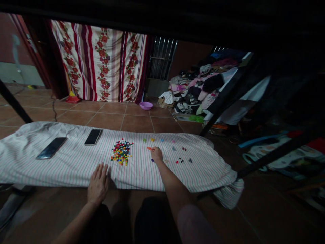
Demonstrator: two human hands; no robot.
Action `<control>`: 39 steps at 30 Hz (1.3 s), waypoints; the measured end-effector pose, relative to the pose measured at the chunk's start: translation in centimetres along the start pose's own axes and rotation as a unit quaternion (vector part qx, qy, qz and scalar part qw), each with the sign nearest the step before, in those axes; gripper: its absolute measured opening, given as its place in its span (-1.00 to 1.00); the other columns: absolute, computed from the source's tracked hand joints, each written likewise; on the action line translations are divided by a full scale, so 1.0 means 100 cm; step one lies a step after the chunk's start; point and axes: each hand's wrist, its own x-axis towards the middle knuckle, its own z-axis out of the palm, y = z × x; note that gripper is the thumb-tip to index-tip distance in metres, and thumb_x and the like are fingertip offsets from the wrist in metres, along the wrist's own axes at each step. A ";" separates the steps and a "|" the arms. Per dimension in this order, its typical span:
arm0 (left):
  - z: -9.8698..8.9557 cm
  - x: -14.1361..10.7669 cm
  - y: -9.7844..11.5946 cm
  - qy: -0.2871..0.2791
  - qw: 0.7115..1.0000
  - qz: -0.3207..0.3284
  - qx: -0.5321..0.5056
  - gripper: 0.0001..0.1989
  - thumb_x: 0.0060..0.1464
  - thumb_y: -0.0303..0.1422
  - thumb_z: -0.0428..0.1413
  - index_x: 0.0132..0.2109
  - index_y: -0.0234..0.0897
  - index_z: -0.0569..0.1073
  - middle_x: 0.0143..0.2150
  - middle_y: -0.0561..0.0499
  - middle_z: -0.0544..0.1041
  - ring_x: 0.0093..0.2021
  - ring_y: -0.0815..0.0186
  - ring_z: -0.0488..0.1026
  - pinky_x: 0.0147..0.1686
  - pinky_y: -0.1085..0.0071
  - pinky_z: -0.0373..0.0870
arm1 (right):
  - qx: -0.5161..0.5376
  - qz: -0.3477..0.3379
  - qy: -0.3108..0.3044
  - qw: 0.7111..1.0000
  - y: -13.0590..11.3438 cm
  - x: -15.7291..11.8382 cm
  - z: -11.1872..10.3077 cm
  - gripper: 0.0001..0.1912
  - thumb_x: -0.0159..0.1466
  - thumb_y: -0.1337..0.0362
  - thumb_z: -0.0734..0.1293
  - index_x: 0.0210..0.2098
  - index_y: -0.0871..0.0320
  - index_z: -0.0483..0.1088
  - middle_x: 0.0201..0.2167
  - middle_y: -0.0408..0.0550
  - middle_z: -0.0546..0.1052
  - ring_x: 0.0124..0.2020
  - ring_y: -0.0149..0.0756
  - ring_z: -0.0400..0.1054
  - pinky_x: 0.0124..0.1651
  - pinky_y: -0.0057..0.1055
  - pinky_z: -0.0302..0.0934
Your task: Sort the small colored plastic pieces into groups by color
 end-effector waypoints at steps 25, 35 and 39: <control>-0.009 0.053 -0.001 -0.257 0.961 -0.088 0.056 -0.09 0.09 0.17 -0.32 0.39 -0.39 -0.06 0.42 -0.36 -0.12 0.41 -0.23 -0.18 0.24 -0.14 -0.09 | 0.052 -0.087 -0.007 0.995 -0.013 -0.020 -0.010 -0.72 0.26 0.42 0.19 -0.20 0.07 0.51 -0.18 -0.10 0.56 -0.15 -0.36 0.42 -0.08 -0.46 0.24; -0.018 0.052 0.006 -0.261 0.959 -0.103 0.041 -0.10 0.12 0.16 -0.34 0.39 -0.42 -0.10 0.43 -0.37 -0.18 0.41 -0.23 -0.23 0.26 -0.11 -0.12 | 0.086 -0.193 -0.128 0.969 -0.068 -0.086 0.023 -0.74 0.27 0.42 0.22 -0.19 0.07 0.52 -0.16 -0.11 0.56 -0.10 -0.36 0.39 -0.01 -0.49 0.20; -0.017 0.050 0.007 -0.243 0.964 -0.098 0.045 -0.11 0.12 0.15 -0.34 0.39 -0.41 -0.09 0.43 -0.37 -0.16 0.41 -0.21 -0.20 0.26 -0.13 -0.12 | 0.070 -0.179 -0.135 0.972 -0.084 -0.102 0.033 -0.72 0.29 0.40 0.20 -0.17 0.04 0.51 -0.16 -0.11 0.55 -0.10 -0.35 0.38 -0.03 -0.48 0.19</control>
